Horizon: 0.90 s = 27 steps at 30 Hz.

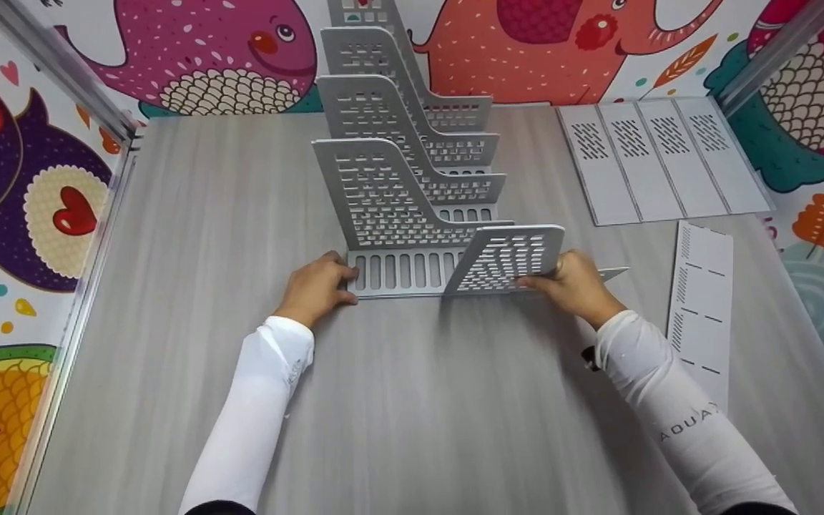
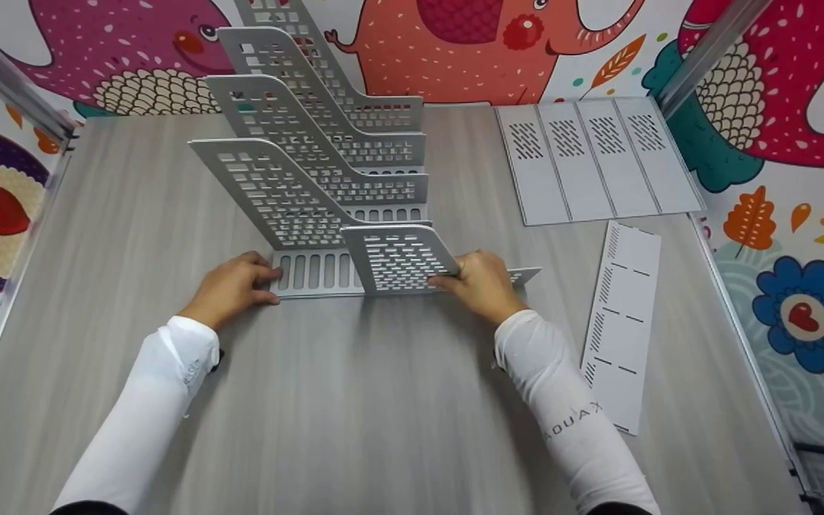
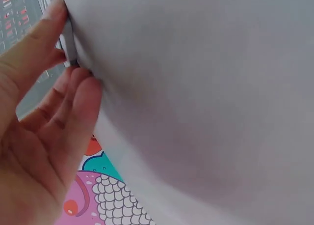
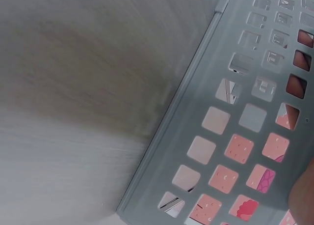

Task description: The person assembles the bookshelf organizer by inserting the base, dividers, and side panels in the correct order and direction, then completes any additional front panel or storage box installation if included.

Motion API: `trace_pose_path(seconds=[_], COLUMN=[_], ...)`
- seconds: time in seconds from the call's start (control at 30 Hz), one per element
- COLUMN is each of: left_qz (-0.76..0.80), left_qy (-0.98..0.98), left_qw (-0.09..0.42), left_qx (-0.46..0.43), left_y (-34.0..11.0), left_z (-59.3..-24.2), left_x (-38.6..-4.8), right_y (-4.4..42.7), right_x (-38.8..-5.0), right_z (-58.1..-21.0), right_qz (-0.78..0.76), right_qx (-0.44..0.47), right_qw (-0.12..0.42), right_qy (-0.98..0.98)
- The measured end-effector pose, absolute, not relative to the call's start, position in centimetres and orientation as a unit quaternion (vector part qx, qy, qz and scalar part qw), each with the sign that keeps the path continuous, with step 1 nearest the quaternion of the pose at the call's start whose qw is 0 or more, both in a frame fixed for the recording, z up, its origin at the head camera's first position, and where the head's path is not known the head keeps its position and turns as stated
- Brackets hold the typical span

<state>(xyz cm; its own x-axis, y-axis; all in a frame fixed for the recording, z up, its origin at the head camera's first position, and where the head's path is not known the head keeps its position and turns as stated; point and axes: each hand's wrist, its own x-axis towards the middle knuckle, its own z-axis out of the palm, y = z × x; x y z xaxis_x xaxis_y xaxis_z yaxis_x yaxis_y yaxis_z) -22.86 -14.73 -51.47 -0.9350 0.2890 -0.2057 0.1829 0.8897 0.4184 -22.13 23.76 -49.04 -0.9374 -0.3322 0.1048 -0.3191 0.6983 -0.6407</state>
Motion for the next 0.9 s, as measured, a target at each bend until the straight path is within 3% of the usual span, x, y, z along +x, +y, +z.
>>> trace_pose_path(seconds=[0.3,0.63,0.9], left_qz=[0.279,0.268,0.309], left_qy=[0.939,0.946,0.937], left_qw=[0.173,0.140,0.160], left_qx=[0.098,0.114,-0.024], left_y=[-15.1,-14.6,-14.3], left_z=[-52.1,-52.5,-52.0], left_x=[-22.9,-22.7,-22.6], right_y=[23.1,21.2,20.0], right_x=[-22.3,-22.2,-22.2], right_z=[-48.8,-48.6,-49.0], right_qz=[-0.330,-0.325,-0.320], right_qx=[-0.174,-0.181,-0.190], right_qw=[-0.003,-0.007,-0.027], right_qy=[0.928,0.928,0.928])
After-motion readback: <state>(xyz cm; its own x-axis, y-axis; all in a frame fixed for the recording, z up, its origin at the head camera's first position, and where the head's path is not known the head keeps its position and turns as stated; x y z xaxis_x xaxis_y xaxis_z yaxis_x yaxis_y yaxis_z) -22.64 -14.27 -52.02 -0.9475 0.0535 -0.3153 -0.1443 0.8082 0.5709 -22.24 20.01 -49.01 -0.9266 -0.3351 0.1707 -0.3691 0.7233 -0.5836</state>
